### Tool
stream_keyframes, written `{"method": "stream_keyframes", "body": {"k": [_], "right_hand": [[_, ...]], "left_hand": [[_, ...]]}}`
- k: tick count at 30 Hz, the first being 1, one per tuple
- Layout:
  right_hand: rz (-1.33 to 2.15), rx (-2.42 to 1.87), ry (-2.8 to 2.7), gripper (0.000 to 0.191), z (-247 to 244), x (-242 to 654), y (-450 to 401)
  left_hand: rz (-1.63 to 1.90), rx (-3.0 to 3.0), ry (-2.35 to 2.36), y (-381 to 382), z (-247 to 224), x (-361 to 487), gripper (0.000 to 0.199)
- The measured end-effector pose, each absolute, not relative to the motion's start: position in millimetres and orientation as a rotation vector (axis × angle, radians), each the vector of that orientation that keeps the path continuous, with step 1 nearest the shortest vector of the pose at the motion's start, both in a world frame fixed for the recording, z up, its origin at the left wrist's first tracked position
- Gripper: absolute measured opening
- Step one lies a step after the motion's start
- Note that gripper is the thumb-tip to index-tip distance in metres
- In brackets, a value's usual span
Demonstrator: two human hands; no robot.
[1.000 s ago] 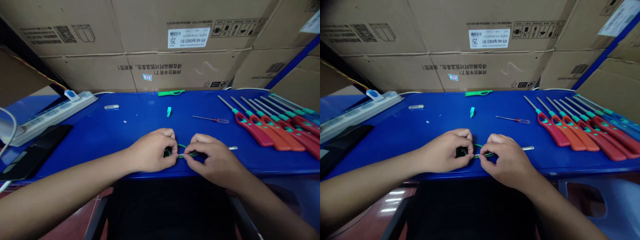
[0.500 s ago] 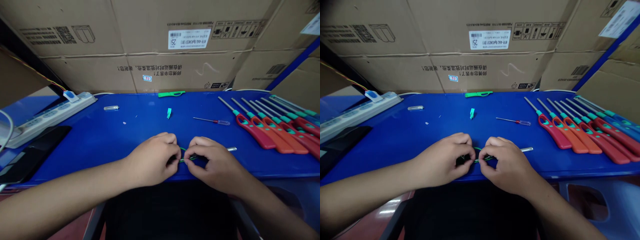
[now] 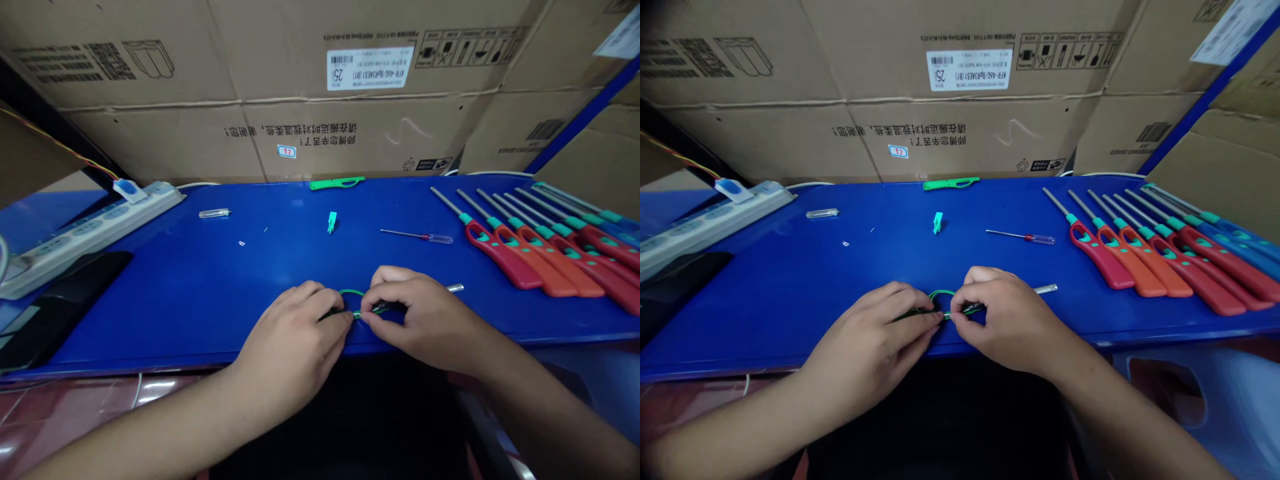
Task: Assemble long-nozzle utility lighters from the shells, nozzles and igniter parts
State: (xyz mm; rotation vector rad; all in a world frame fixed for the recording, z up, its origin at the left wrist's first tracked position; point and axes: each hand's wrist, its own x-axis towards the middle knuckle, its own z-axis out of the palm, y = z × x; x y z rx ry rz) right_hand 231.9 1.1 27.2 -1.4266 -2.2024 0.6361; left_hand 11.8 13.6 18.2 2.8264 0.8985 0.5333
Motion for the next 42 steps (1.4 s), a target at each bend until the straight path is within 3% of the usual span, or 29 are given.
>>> {"method": "stream_keyframes", "body": {"k": [24,42], "right_hand": [[0.311,-1.263,-2.258,0.016,7.0,232.1,-19.9],[0.597,-1.461,-2.250,0.011,20.9,226.0,-16.4]], "left_hand": [[0.661,2.456,1.003,8.8,13.0,15.7,0.020],[0.499,2.391,0.995,13.1,26.7,19.2,0.018]]}}
